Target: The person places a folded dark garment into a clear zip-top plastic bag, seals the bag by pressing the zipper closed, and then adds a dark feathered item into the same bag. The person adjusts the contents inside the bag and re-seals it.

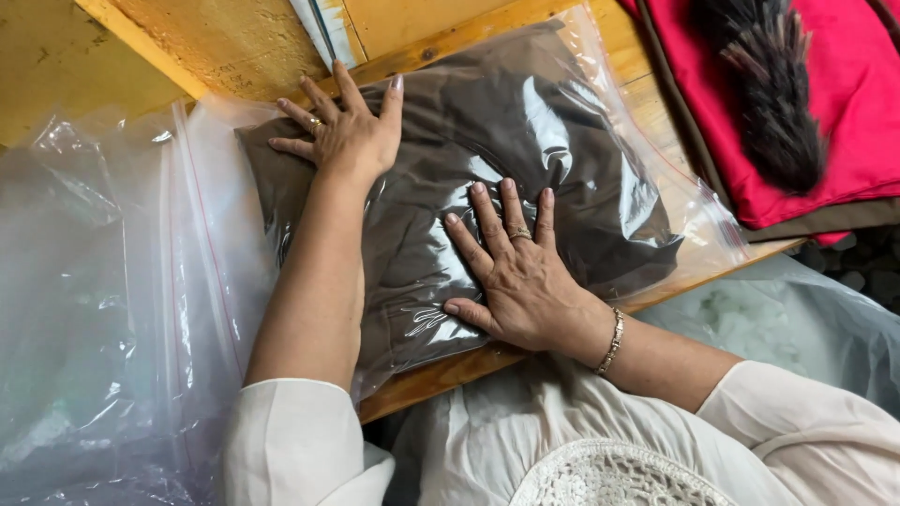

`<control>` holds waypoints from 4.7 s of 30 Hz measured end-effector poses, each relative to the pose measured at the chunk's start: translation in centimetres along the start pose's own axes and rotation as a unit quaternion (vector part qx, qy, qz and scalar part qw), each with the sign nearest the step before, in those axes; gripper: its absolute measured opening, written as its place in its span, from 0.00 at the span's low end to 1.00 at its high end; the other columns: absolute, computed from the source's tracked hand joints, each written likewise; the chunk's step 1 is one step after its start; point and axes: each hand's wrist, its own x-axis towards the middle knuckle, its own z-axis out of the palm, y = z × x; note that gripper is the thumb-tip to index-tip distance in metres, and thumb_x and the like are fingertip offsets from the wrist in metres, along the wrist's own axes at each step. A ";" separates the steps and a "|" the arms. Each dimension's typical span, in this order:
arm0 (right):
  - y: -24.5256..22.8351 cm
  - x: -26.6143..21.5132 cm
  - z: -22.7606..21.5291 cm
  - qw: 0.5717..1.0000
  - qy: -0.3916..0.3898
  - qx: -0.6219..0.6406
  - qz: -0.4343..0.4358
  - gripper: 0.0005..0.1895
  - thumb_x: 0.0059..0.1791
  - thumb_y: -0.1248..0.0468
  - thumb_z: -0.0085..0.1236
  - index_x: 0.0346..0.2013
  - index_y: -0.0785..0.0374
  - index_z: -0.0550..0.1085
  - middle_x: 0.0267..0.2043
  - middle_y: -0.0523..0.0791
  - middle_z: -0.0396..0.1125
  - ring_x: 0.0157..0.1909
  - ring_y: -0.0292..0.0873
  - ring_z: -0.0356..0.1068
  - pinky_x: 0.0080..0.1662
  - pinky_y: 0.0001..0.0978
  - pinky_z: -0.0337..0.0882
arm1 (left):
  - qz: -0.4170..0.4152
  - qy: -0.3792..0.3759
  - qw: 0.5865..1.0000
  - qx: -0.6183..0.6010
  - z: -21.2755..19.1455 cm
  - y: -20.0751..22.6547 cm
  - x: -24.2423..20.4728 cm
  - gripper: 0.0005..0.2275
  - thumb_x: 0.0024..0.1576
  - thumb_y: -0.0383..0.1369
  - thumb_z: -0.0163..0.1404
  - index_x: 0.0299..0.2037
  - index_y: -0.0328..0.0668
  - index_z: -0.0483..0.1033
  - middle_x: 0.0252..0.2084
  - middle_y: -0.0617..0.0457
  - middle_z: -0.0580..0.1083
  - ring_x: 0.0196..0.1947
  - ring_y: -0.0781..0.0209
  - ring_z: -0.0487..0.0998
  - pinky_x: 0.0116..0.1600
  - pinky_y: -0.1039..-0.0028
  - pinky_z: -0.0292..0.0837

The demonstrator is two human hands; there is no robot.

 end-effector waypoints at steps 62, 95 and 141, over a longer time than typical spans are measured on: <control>7.8 -5.5 -1.0 0.989 -0.011 0.025 0.146 0.41 0.48 0.37 0.31 0.67 0.60 0.49 0.71 0.54 0.38 0.72 0.58 0.33 0.66 0.55 0.33 | 0.227 -0.062 0.970 -0.053 2.9 7.9 -0.5 0.39 0.49 0.61 0.19 0.68 0.48 0.29 0.71 0.44 0.30 0.68 0.39 0.21 0.62 0.41 0.13; 7.8 -5.9 -1.0 0.989 -0.013 0.025 0.147 0.43 0.47 0.37 0.33 0.68 0.61 0.47 0.72 0.55 0.35 0.73 0.58 0.31 0.67 0.54 0.33 | 0.361 0.048 0.914 0.177 8.5 13.1 -1.8 0.32 0.55 0.57 0.23 0.69 0.55 0.39 0.70 0.45 0.31 0.68 0.33 0.25 0.60 0.32 0.16; 26.3 12.3 2.8 0.794 0.012 0.435 0.424 0.08 0.50 0.61 0.60 0.27 0.55 0.73 0.20 0.38 0.66 0.19 0.29 0.62 0.21 0.17 0.63 | 0.374 0.120 0.903 0.177 9.1 12.6 -1.9 0.37 0.59 0.60 0.33 0.69 0.47 0.33 0.71 0.42 0.34 0.69 0.31 0.31 0.61 0.30 0.22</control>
